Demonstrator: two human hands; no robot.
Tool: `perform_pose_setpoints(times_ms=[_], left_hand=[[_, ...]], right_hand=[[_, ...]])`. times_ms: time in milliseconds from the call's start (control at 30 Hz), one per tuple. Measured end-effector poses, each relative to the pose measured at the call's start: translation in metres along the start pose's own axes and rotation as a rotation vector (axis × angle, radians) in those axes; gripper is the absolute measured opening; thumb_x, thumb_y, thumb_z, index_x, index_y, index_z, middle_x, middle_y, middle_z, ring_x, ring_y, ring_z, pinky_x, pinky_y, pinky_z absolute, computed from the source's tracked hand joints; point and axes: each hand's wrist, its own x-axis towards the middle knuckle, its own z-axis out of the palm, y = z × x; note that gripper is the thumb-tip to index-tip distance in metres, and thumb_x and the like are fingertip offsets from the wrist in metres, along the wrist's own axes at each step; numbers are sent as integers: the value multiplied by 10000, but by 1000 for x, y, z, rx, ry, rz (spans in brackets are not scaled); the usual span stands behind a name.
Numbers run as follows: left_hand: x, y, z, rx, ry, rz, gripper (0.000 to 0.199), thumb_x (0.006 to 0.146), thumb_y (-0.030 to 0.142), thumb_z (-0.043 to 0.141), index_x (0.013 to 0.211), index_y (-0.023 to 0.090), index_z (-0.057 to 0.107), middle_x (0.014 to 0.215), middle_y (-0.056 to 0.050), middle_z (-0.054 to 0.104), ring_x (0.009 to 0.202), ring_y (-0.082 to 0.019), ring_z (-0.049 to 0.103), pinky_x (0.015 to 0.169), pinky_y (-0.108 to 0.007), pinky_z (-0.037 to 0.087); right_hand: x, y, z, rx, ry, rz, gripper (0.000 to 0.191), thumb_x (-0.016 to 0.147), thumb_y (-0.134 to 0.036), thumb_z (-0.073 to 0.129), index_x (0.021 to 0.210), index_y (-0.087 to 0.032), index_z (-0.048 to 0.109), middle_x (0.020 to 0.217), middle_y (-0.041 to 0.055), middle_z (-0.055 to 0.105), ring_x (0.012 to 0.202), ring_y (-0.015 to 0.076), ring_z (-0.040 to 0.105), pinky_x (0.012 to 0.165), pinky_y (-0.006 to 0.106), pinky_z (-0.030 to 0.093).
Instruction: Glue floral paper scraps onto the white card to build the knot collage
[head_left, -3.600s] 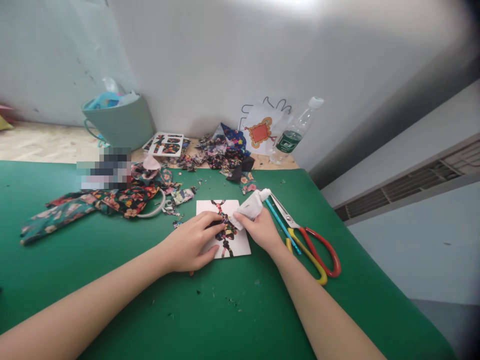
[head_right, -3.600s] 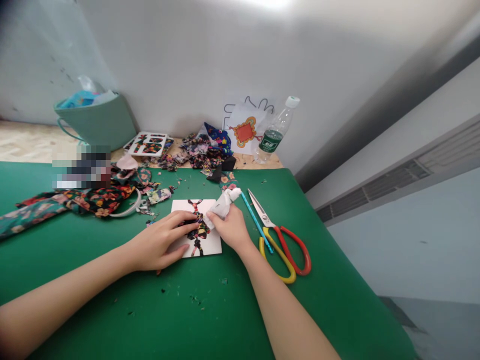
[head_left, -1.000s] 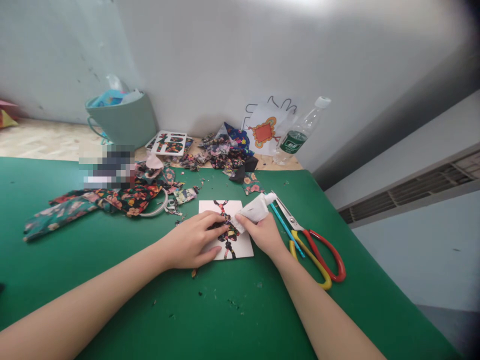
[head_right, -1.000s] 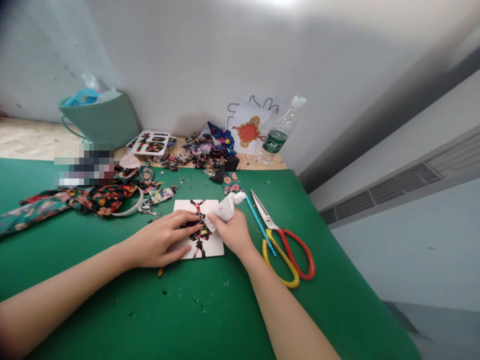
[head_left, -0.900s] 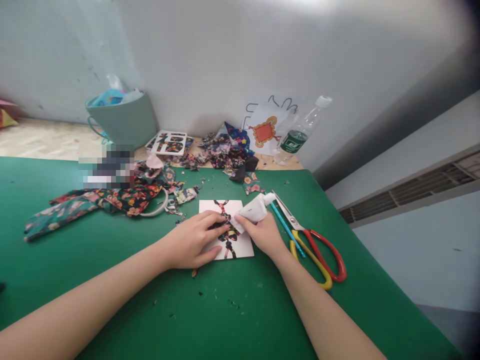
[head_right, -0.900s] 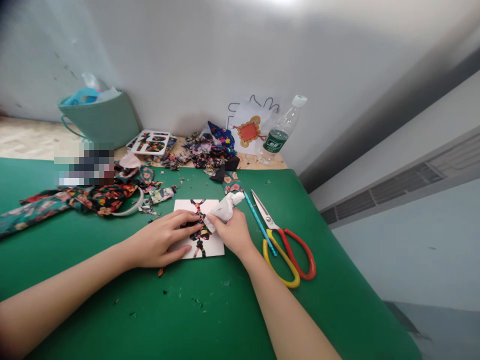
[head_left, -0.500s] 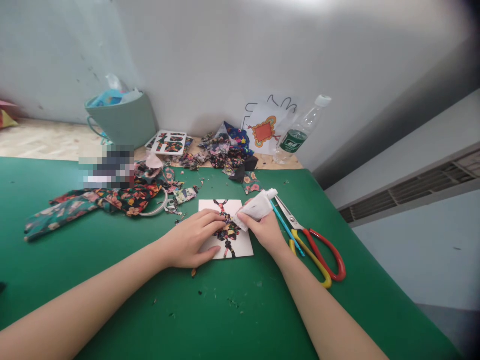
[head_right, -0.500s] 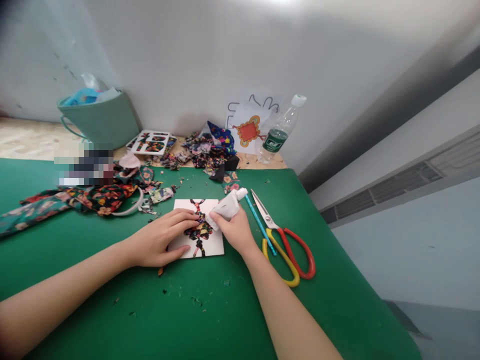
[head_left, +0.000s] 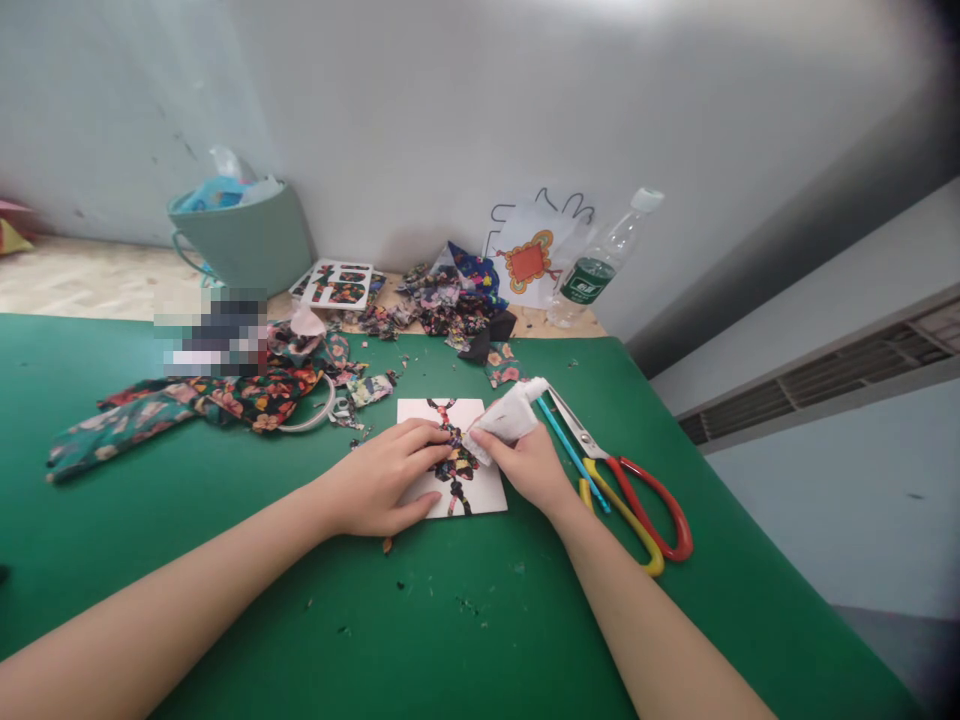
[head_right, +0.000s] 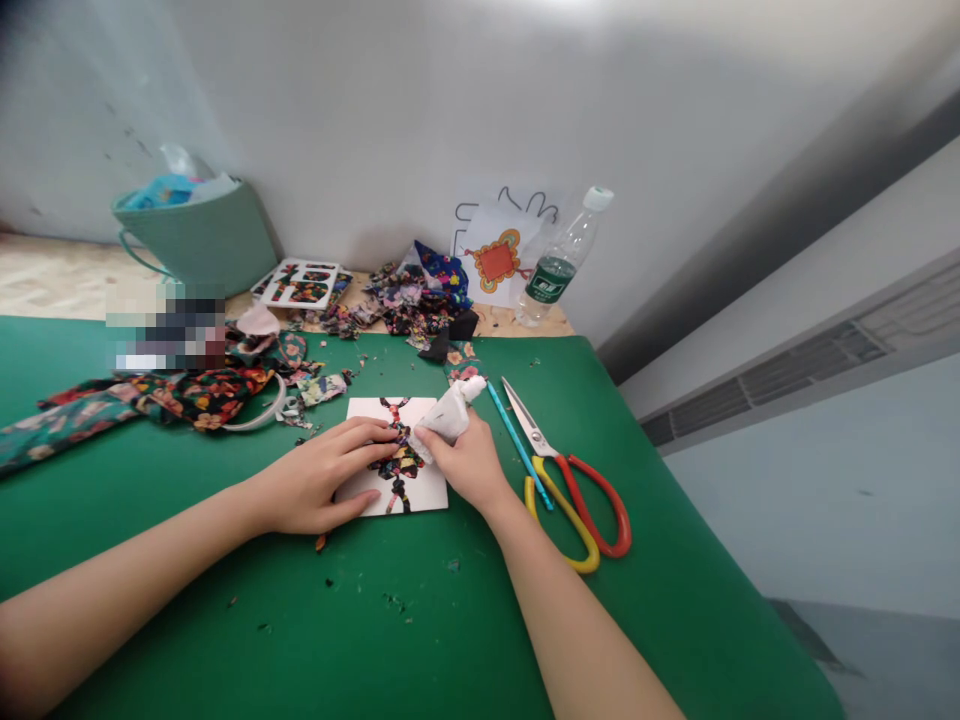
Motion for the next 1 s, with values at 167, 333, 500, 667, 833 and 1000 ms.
perform_pose_setpoints(times_ms=[167,333,500,667,833,1000], left_hand=[[0,0,0,13,-15,-11,450,791,282,489,1206,118,431,1203,-135,449,1176,-250,345,997,-403,329],[0,-1,0,9,-9,-6,444,789,287,493,1198,125,435,1202,-131,460,1164,-248,361,986,-410,342],[-2,-3,-1,7,0,13,426,791,277,487,1189,132,434,1216,-132,463,1167,-251,364,972,-426,355],[-2,-4,-1,11,-9,7,431,793,283,491,1189,121,441,1224,-134,459,1175,-242,358,985,-404,347],[-2,-4,0,-11,1,9,439,782,267,504,1193,129,443,1224,-132,464,1167,-247,370,975,-414,357],[-1,-6,-1,-36,-4,-6,438,783,251,499,1205,147,445,1219,-112,479,1167,-241,376,976,-410,357]], right_hand=[[-2,-5,0,-46,8,-38,213,703,-354,583,804,-167,601,778,65,647,715,210,596,669,326,459],[-2,-5,1,-47,8,-25,229,701,-366,584,811,-166,597,791,67,645,731,215,592,682,336,456],[0,-2,1,61,25,-24,219,700,-366,576,778,-161,576,774,56,645,717,208,585,663,325,453],[0,-5,1,103,58,-10,238,675,-362,603,789,-162,546,761,49,630,711,203,581,655,318,448],[-1,-6,2,77,39,6,249,677,-368,604,796,-157,550,770,55,633,714,202,586,660,315,450],[-3,-4,2,21,5,9,248,694,-391,590,775,-158,573,755,61,647,701,206,592,651,317,455]])
